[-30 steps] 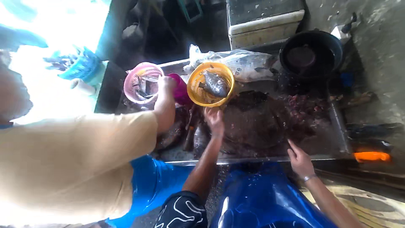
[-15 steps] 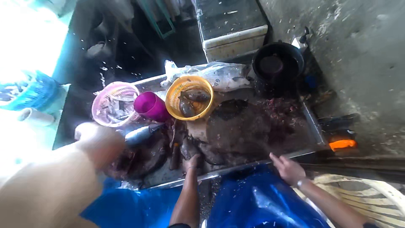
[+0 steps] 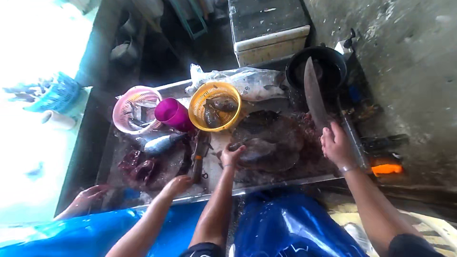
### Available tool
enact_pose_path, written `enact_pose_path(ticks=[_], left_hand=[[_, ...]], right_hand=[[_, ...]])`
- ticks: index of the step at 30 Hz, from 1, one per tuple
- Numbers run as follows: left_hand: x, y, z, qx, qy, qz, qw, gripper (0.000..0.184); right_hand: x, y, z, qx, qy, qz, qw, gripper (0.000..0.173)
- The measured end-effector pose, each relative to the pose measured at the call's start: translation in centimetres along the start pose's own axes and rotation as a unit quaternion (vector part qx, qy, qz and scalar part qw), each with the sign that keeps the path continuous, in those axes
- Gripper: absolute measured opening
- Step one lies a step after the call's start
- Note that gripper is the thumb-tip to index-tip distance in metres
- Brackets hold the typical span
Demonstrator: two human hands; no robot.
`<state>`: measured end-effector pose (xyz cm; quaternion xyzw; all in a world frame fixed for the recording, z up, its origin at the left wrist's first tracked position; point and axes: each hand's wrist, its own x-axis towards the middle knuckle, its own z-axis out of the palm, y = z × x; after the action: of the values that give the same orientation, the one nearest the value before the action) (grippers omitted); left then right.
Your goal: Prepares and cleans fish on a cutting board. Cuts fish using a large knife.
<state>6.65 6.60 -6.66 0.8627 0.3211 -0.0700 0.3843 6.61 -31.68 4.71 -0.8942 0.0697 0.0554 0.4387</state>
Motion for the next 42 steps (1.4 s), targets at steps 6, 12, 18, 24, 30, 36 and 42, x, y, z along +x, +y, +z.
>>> enact_pose_path(ticks=[6, 12, 18, 24, 30, 36, 42], left_hand=[[-3.7, 4.3, 6.1, -0.198, 0.188, -0.144, 0.951, 0.107], [-6.7, 9.7, 9.7, -0.499, 0.129, -0.125, 0.848, 0.071], [-8.4, 7.1, 14.1, -0.403, 0.196, -0.142, 0.883, 0.094], [-9.6, 6.4, 13.6, -0.411, 0.184, -0.138, 0.882, 0.093], [-5.2, 6.5, 8.9, -0.055, 0.053, -0.016, 0.997, 0.089], [-1.2, 8.9, 7.5, 0.021, -0.029, 0.088, 0.995, 0.081], [-0.4, 9.0, 5.7, -0.026, -0.037, 0.099, 0.994, 0.081]], right_hand=[[-0.8, 9.6, 5.6, -0.071, -0.207, 0.164, 0.962, 0.046], [-0.8, 9.6, 2.4, 0.020, -0.139, 0.092, 0.986, 0.040], [0.2, -1.4, -3.7, 0.037, 0.058, -0.202, 0.977, 0.042], [-1.4, -2.0, 2.5, 0.023, 0.164, -0.242, 0.956, 0.045], [-1.5, 0.8, 6.0, -0.161, -0.178, 0.126, 0.963, 0.039], [-2.5, -3.0, 5.8, -0.051, 0.142, -0.233, 0.961, 0.038], [-4.4, 2.7, 8.6, -0.205, -0.257, 0.139, 0.934, 0.049]])
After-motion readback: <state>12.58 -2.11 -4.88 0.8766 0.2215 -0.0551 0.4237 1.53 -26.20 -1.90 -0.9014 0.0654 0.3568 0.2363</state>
